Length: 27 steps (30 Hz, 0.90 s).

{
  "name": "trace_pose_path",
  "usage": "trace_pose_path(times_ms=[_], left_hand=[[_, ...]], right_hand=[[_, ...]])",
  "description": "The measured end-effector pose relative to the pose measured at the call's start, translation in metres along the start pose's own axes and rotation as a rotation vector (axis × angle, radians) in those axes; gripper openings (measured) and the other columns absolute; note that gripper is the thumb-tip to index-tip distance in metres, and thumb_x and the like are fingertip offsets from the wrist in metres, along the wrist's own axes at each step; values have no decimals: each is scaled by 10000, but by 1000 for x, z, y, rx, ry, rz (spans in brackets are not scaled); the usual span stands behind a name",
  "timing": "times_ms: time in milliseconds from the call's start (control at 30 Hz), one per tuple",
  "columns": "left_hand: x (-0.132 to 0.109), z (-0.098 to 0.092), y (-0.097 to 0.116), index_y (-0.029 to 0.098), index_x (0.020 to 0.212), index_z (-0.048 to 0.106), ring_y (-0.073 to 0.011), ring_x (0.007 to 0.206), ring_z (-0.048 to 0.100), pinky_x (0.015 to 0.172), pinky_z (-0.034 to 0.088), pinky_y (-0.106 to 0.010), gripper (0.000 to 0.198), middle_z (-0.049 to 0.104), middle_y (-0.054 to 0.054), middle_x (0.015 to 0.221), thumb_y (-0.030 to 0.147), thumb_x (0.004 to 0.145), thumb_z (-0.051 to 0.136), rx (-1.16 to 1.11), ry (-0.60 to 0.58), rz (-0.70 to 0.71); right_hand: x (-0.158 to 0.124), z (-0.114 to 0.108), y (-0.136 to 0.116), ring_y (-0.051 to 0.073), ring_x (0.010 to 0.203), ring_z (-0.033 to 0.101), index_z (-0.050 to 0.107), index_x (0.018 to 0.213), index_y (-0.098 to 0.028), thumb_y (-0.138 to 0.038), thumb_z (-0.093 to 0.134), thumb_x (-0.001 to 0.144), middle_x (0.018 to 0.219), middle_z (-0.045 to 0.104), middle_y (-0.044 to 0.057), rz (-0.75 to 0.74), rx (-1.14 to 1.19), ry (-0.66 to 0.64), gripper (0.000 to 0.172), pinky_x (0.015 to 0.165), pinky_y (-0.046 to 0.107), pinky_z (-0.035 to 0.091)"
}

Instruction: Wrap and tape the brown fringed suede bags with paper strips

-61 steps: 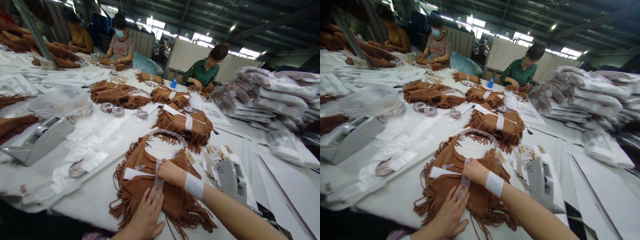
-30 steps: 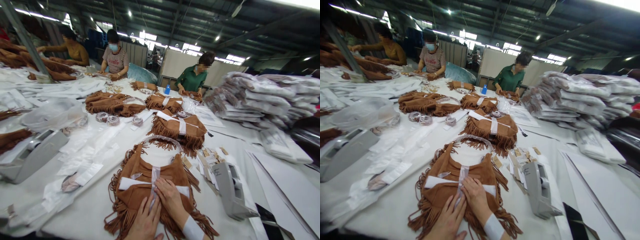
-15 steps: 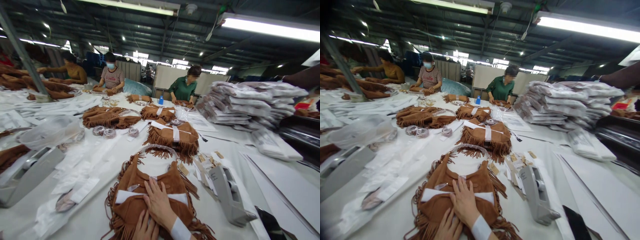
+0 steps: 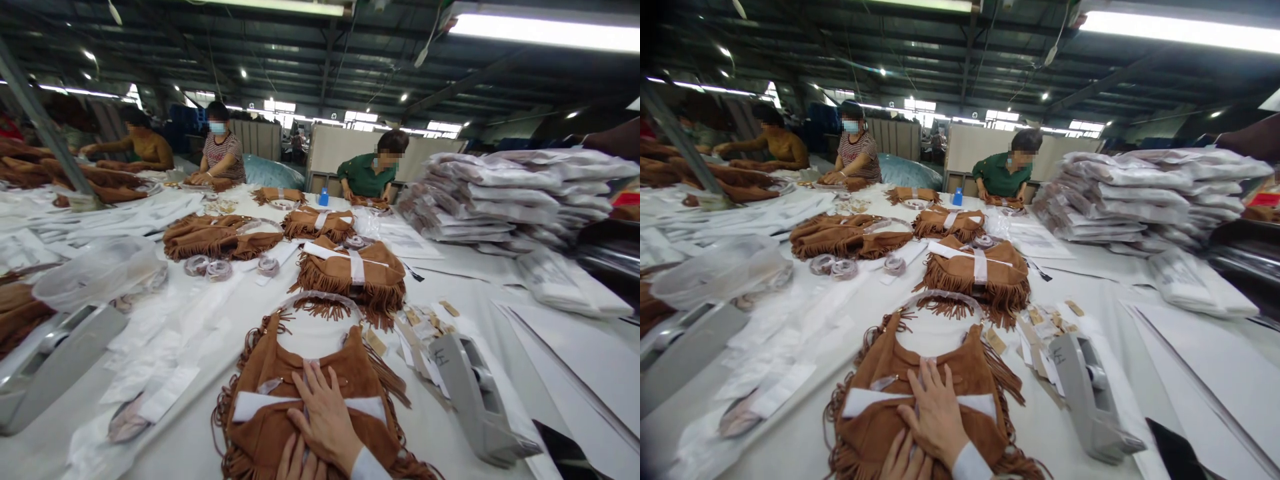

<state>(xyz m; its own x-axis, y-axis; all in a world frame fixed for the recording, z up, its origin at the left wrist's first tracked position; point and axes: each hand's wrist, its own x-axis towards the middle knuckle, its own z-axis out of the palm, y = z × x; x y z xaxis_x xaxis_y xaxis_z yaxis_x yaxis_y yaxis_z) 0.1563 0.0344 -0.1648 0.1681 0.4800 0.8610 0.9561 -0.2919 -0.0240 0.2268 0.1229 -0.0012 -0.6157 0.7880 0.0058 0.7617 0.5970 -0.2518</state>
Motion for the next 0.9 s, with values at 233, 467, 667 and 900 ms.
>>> trace_pose_path(times_ms=[233, 467, 667, 900], left_hand=[[41, -44, -33, 210, 1054, 673, -302, 1107, 531, 1169, 104, -496, 325, 695, -60, 1044, 370, 785, 586, -134, -181, 196], [42, -93, -46, 344, 1347, 481, -370, 1334, 321, 1119, 54, -593, 666, 526, -93, 1365, 596, 740, 591, -123, -438, 181], [30, -138, -71, 382, 1411, 413, -411, 1389, 228, 1063, 180, -658, 655, 408, -72, 1479, 365, 787, 612, 13, -597, -109], [19, -140, -93, 396, 1419, 393, -348, 1373, 279, 1053, 248, -563, 616, 408, 12, 1489, 239, 834, 505, 63, -630, -31]], right_hand=[[-2, 2, 4, 281, 1420, 251, 222, 1495, -255, -482, 485, 911, 1546, 275, 95, -68, -13, 104, 679, 1128, 521, 267], [-51, 0, -6, 303, 1418, 248, 184, 1504, -209, -364, 396, 945, 1520, 326, 116, -163, -165, 277, 618, 1111, 630, 181], [-146, 35, 15, 305, 1370, 338, 183, 1504, -283, -299, 440, 901, 1510, 347, 95, -8, -405, 344, 656, 1113, 619, 33], [-181, 63, 47, 339, 1331, 387, 196, 1497, -314, -332, 416, 909, 1509, 356, 71, 186, -431, 348, 628, 1029, 586, 274]])
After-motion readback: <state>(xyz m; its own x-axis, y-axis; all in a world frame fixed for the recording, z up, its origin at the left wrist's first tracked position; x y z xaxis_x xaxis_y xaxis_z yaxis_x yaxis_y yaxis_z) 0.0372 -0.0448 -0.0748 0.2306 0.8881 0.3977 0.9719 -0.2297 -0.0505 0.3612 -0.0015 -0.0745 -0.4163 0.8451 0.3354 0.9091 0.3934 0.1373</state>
